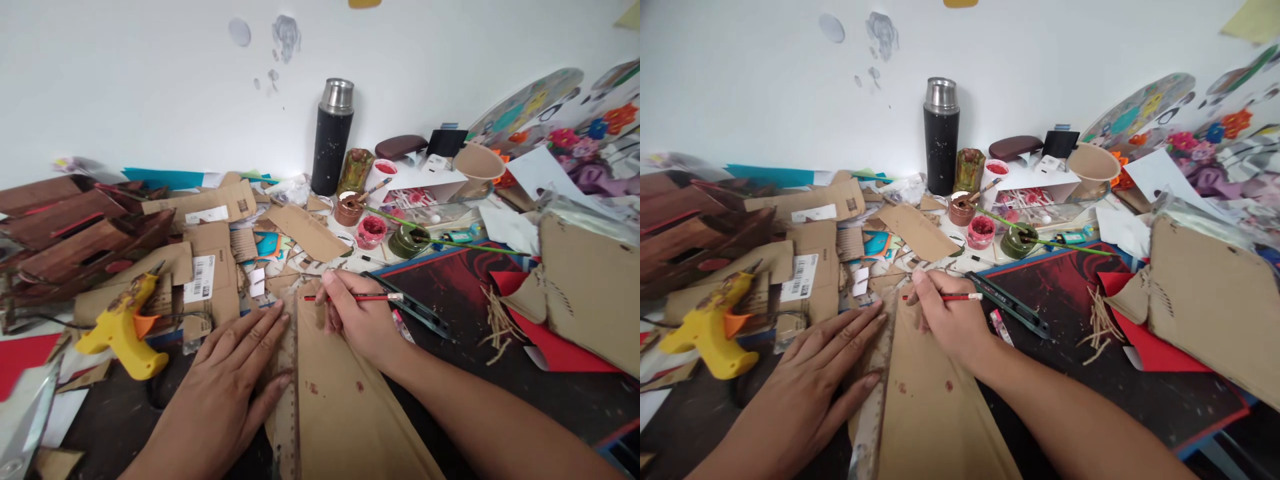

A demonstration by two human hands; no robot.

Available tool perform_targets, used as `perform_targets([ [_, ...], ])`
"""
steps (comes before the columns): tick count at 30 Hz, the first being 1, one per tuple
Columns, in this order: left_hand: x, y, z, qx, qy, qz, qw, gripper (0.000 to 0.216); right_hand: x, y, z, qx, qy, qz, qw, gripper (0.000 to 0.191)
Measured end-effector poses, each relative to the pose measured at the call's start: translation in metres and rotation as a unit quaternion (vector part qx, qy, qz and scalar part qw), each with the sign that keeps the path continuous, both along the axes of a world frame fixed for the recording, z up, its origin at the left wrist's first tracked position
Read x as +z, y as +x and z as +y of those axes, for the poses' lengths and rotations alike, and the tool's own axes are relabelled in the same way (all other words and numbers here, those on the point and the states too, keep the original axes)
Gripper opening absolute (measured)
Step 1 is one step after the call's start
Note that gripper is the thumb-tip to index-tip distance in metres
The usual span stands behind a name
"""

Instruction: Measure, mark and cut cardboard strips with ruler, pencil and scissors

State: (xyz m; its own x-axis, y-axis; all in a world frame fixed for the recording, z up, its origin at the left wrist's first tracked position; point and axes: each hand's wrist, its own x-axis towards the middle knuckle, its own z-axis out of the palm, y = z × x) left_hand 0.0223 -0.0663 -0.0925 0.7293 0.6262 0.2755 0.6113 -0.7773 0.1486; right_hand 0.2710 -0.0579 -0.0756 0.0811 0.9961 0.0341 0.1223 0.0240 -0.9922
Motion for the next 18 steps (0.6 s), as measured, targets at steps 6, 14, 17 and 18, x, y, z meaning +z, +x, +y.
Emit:
perform_targets([
  [6,0.0017,0.0017,-0.0003,0.0,0.008,0.004,1.0,0.059,0.0019,0.0005,-0.0017,0.004,0.015,-0.045,0.999,0.051],
  [14,0.0007,0.0023,0.0001,-0.006,0.02,0.008,1.0,0.058,0.0001,0.0002,-0.0009,0.015,0.059,-0.072,0.996,0.045],
  [17,0.0014,0.0022,0.0007,-0.006,0.023,0.007,1.0,0.058,0.0009,0.0008,-0.0002,0.021,0.069,-0.095,0.993,0.044],
  [18,0.0016,0.0022,0.0007,-0.006,0.025,0.006,1.0,0.058,0.0013,0.001,-0.0001,0.022,0.068,-0.098,0.993,0.043],
])
